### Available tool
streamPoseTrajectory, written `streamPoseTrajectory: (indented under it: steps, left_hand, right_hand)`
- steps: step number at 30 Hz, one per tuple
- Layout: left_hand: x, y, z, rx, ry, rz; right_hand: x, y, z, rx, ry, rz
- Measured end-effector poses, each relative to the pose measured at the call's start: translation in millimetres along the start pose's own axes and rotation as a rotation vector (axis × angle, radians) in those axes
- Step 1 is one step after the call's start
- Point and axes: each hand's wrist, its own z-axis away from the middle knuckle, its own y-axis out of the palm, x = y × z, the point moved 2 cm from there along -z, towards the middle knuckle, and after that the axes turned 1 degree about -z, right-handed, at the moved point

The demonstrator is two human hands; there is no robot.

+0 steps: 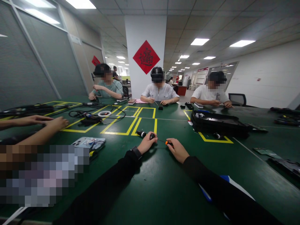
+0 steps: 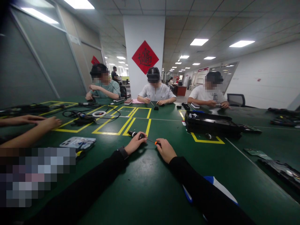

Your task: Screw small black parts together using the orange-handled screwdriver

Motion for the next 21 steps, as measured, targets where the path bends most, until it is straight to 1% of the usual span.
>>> streamPoseTrajectory:
  steps: [3, 8, 15, 21]
  left_hand:
    - [-0.5, 0.2, 0.7, 0.010, 0.013, -0.023]
    - [-2.8, 0.2, 2.1, 0.003, 0.026, -0.049]
    - [-4.1, 0.2, 1.9, 0.018, 0.055, -0.056]
    - [-1.7, 0.0, 0.8, 0.014, 0.036, -0.044]
  right_hand:
    - [-4.3, -0.3, 1.3, -0.041, 0.019, 0.008]
    - [-4.5, -1.9, 2.7, -0.028, 0.008, -0.027]
    - [-0.3, -7.0, 3.8, -0.006, 0.067, -0.141]
    - [1.9, -9.9, 4.3, -0.021, 0.086, -0.168]
